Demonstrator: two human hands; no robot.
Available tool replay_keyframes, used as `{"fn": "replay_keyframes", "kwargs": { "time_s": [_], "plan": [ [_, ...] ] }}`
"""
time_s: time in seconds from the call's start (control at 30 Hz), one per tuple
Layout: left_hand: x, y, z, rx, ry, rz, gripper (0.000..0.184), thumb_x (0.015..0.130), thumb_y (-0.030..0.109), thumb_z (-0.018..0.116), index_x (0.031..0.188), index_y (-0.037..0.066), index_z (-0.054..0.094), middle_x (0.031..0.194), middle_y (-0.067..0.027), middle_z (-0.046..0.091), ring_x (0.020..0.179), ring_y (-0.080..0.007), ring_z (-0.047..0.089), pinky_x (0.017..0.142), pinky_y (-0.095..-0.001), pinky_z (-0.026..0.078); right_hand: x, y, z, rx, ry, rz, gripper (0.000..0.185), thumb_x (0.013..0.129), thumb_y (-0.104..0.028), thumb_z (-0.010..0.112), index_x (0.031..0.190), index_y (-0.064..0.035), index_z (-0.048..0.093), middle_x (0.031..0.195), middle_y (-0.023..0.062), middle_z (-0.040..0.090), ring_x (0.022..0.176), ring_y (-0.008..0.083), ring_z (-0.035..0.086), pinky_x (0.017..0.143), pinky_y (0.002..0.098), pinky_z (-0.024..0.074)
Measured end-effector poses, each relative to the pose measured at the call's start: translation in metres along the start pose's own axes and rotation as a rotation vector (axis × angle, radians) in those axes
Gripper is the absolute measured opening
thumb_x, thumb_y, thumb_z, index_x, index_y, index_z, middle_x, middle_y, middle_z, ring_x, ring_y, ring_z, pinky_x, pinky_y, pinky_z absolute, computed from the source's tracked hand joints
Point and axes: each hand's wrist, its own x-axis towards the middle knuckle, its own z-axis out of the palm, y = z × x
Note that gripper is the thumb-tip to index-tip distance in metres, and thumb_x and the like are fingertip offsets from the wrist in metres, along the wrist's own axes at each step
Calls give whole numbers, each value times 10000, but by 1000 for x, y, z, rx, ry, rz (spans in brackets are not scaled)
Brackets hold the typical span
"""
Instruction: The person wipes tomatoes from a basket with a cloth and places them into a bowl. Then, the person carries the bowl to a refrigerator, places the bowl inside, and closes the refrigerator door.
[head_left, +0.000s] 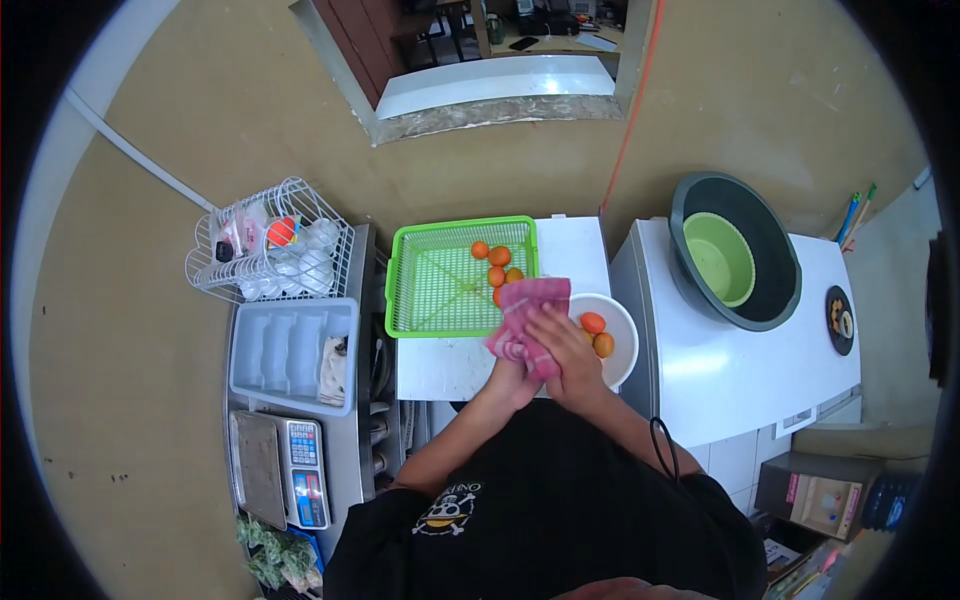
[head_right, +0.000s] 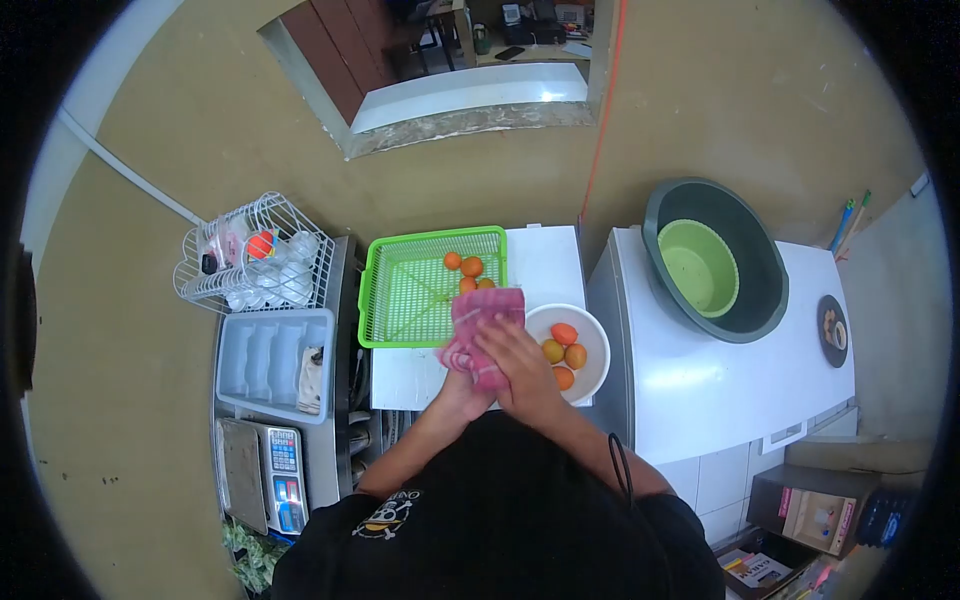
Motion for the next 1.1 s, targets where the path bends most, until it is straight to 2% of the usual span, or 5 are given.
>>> {"fn": "replay_keyframes", "kwargs": {
  "time_s": [0.53,0.63,0.77,0.9,1.1],
  "plan": [
    [-2,14,27,-152,60,-60,419,934,360,408,1272,113,439,1194,-47,539,1081,-187,530,904,-327,427,0,2,-8,70,259,76,330,805,-40,497,1120,6,585,1179,173,586,1184,371,493,1009,439,360],
    [-5,11,18,-64,34,-1,434,929,378,429,1267,106,444,1198,-65,535,1031,-184,547,813,-280,450,1,-1,-5,-138,-64,-44,400,768,3,493,1162,-5,558,1236,192,538,1176,371,493,1006,430,371],
    [11,12,-4,-209,18,-193,343,946,438,421,1051,134,540,894,3,610,891,-154,581,851,-341,465,-1,18,-3,138,258,279,407,760,-12,510,1164,-2,558,1239,189,539,1183,367,490,1004,439,368],
    [7,-3,9,-72,119,-66,422,970,470,330,1194,148,486,1025,2,587,873,-113,550,796,-296,434,-7,4,-9,-89,44,14,400,790,-46,462,1174,32,539,1240,210,534,1176,378,497,1010,433,356],
    [4,5,31,-9,146,-92,455,973,461,324,1275,137,428,1176,-34,539,1042,-157,526,898,-349,434,-11,22,-1,172,213,264,427,769,-45,526,1192,18,526,1267,199,507,1192,373,468,1008,444,355]
  ]
}}
